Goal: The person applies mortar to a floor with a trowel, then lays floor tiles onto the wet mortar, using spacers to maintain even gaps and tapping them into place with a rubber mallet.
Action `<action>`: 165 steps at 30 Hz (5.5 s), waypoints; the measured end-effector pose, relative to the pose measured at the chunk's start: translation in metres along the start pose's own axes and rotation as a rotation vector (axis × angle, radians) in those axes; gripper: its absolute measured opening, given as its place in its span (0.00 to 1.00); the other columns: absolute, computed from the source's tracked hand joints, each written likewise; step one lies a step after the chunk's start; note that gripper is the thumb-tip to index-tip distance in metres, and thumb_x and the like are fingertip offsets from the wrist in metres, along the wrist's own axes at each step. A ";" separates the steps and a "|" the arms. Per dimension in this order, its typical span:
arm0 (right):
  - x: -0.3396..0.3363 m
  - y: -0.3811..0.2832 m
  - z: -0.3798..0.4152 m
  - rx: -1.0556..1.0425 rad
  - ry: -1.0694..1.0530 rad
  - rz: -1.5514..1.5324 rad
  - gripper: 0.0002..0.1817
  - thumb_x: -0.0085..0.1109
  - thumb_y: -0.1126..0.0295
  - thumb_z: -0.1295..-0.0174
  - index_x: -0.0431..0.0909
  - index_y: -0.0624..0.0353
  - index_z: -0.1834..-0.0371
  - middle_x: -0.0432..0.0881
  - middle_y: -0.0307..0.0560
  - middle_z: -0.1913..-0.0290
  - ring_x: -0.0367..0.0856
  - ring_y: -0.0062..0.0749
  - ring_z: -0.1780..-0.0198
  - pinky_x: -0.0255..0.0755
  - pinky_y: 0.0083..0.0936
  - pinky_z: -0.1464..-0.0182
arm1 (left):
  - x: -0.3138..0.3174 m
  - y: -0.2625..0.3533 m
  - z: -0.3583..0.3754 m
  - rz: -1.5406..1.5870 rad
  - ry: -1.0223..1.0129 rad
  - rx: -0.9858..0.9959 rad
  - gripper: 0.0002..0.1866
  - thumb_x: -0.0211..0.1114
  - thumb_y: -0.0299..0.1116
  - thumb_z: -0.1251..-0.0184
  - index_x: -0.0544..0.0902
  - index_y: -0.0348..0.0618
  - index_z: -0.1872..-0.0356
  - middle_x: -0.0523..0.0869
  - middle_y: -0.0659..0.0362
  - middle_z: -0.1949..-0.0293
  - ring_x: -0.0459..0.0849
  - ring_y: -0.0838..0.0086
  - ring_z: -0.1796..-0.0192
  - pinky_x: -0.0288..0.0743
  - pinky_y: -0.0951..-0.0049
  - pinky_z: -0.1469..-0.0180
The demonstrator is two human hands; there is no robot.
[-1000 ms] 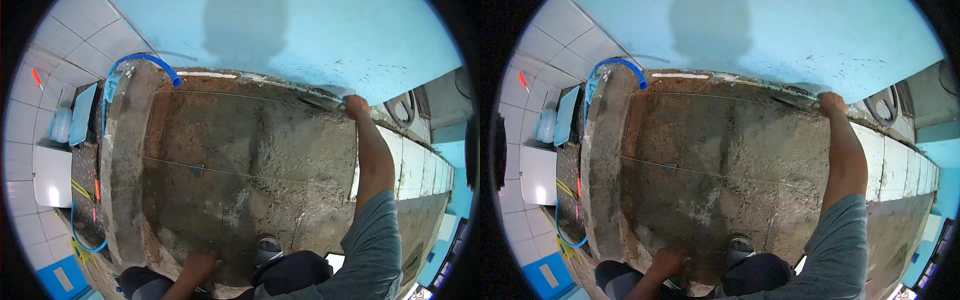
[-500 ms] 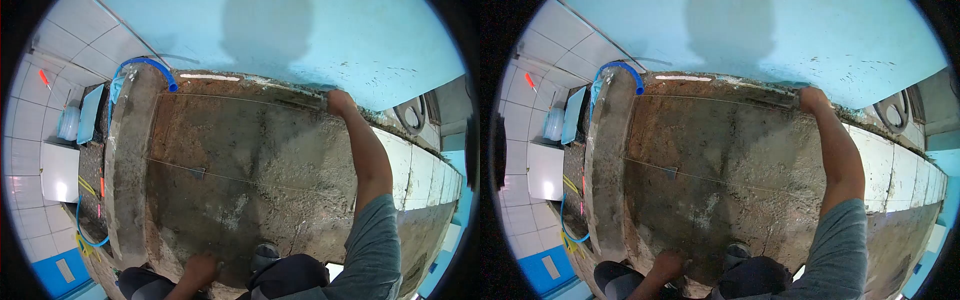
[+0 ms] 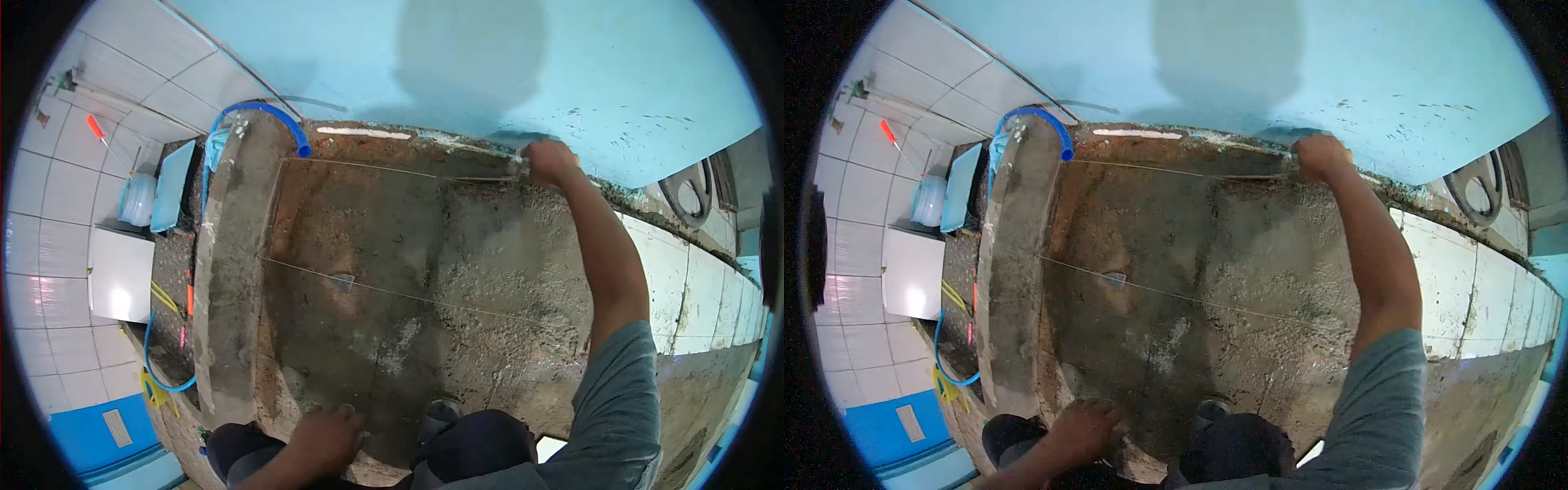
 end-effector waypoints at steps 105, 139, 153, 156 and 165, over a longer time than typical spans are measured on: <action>0.136 -0.205 0.318 0.229 0.031 -0.781 0.26 0.48 0.52 0.25 0.75 0.63 0.38 0.85 0.69 0.52 0.83 0.69 0.48 0.75 0.55 0.42 | 0.032 0.003 -0.103 -0.395 -0.508 0.597 0.22 0.62 0.47 0.26 0.83 0.36 0.47 0.86 0.43 0.48 0.83 0.48 0.42 0.78 0.49 0.40; 0.162 -0.185 0.431 0.514 0.051 -0.772 0.24 0.52 0.57 0.29 0.74 0.67 0.40 0.84 0.72 0.56 0.83 0.67 0.50 0.75 0.56 0.45 | 0.046 0.023 -0.107 -0.468 -0.508 0.691 0.19 0.63 0.44 0.27 0.84 0.37 0.50 0.87 0.44 0.50 0.85 0.48 0.44 0.79 0.49 0.42; 0.112 0.032 0.235 0.766 0.510 -0.708 0.26 0.54 0.52 0.30 0.82 0.69 0.49 0.85 0.71 0.54 0.85 0.63 0.49 0.76 0.50 0.45 | 0.014 -0.011 -0.094 -0.421 -0.426 0.589 0.18 0.61 0.45 0.25 0.82 0.40 0.48 0.85 0.45 0.49 0.85 0.49 0.44 0.80 0.48 0.42; 0.106 0.029 0.216 0.855 0.350 -0.780 0.26 0.54 0.51 0.31 0.84 0.68 0.53 0.85 0.71 0.53 0.84 0.63 0.47 0.76 0.50 0.45 | 0.015 -0.017 -0.090 -0.369 -0.418 0.532 0.18 0.61 0.44 0.26 0.81 0.40 0.47 0.85 0.46 0.47 0.85 0.48 0.45 0.81 0.49 0.43; 0.119 -0.084 0.159 0.430 0.137 -0.264 0.20 0.48 0.62 0.29 0.87 0.63 0.53 0.86 0.63 0.46 0.86 0.53 0.45 0.79 0.45 0.43 | 0.021 -0.021 -0.089 -0.392 -0.396 0.579 0.18 0.62 0.42 0.26 0.80 0.40 0.46 0.84 0.46 0.49 0.84 0.49 0.43 0.81 0.50 0.43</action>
Point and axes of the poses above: each hand's wrist, its own z-axis away from the middle knuckle, its own x-axis out of the palm, y = z × x, the point moved 1 cm from there along -z, towards the middle knuckle
